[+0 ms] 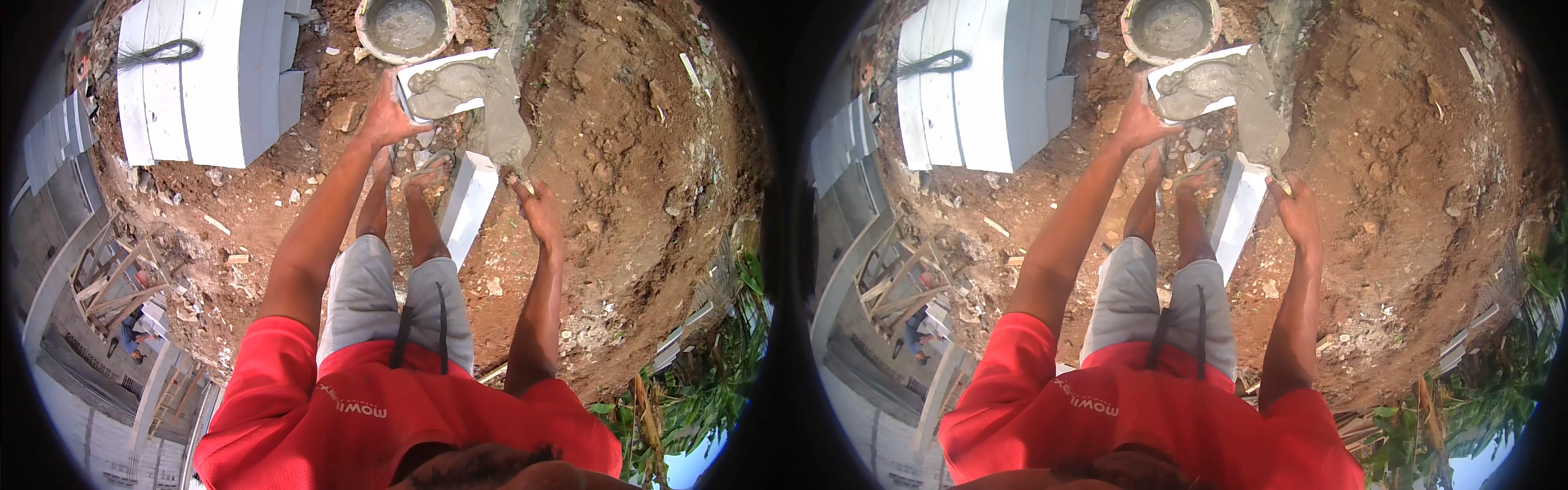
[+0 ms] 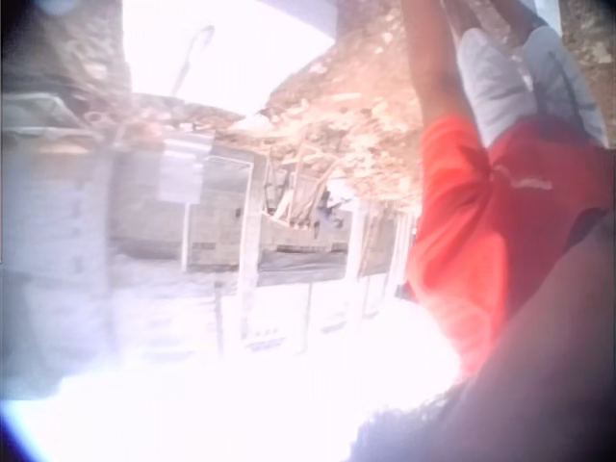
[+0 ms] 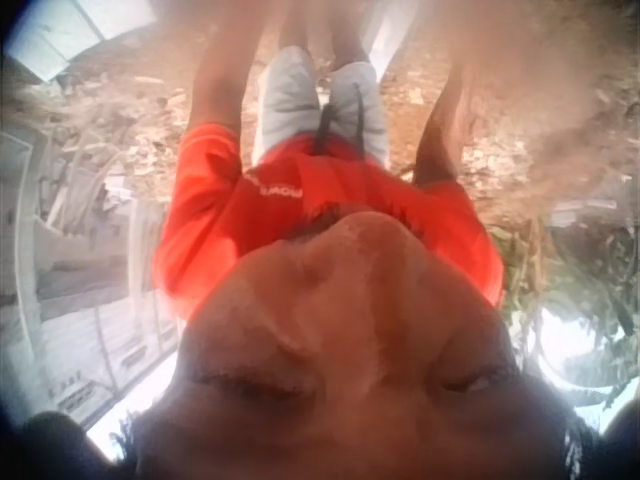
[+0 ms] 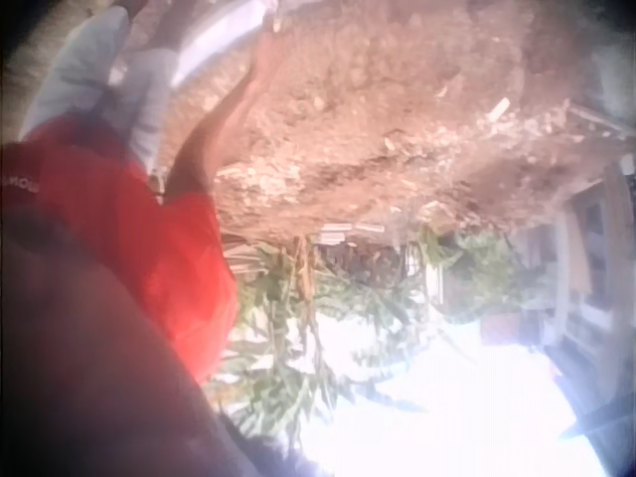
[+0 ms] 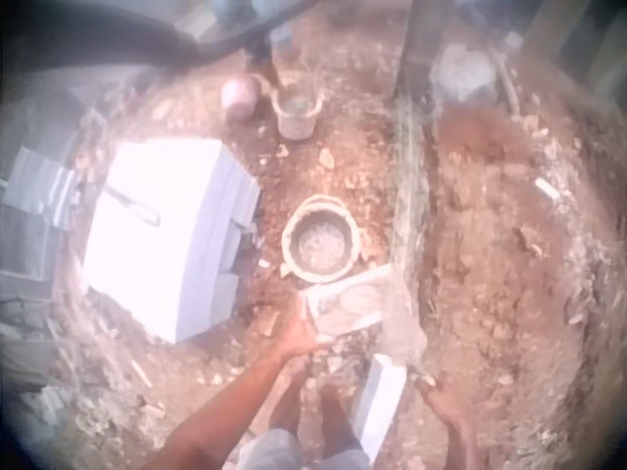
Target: The person scoops wet cement from a bucket with a trowel and spreads it into a narrow trench. He then places a white rectangular paving stone into the trench, taps it with a hammer to level it, and continues spreading cement along the trench for the next stone.
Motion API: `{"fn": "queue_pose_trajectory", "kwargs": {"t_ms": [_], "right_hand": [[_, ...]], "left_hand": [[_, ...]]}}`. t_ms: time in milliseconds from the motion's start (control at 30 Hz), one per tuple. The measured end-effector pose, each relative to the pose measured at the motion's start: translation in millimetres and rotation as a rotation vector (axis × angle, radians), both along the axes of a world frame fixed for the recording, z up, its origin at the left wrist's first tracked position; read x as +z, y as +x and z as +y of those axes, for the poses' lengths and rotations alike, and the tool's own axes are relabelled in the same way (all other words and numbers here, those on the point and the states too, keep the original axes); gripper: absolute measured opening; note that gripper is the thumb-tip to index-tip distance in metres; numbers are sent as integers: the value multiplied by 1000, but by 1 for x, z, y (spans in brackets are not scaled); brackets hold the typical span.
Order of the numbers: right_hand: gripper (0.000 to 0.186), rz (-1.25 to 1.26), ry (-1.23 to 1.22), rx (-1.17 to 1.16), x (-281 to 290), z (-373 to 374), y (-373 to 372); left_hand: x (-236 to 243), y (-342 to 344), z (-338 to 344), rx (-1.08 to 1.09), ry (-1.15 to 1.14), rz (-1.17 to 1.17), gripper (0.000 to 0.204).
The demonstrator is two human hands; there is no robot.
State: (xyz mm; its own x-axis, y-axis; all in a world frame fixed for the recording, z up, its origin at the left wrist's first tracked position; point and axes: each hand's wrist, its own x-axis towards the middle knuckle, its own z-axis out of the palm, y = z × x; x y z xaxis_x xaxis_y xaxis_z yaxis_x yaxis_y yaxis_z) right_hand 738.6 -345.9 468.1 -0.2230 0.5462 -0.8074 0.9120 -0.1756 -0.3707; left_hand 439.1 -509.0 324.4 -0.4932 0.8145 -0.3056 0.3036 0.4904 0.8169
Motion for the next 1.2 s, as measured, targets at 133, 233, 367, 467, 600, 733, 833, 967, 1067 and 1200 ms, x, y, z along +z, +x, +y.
{"fn": "queue_pose_trajectory", "kwargs": {"t_ms": [133,233,367,467,600,733,833,967,1067,1200], "right_hand": [[42,-21,118,-55,-21,-23,45],[37,-53,178,-43,19,-11,39],[38,-1,139,15,89,37,-37],[55,12,54,227,102,67,-126],[57,-26,-198,380,54,101,-252],[65,-25,-246,174,-63,136,-277],[73,-158,-125,223,-136,159,-222],[92,-381,-453,277,-158,160,-155],[103,-405,-665,107,-149,120,-147],[109,-221,-853,-84,-166,58,-175]], "left_hand": [[12,-3,1,61,9,-61,127],[20,-4,5,1,-75,10,126],[9,9,-7,-50,-39,18,122],[29,18,2,-42,97,76,117],[29,49,-1,64,315,-42,113],[28,66,-8,30,260,-116,108],[31,66,-30,33,266,-175,93],[28,50,-73,69,189,-352,98],[24,24,-109,5,207,-257,104],[34,0,-130,-39,217,-183,84]]}}
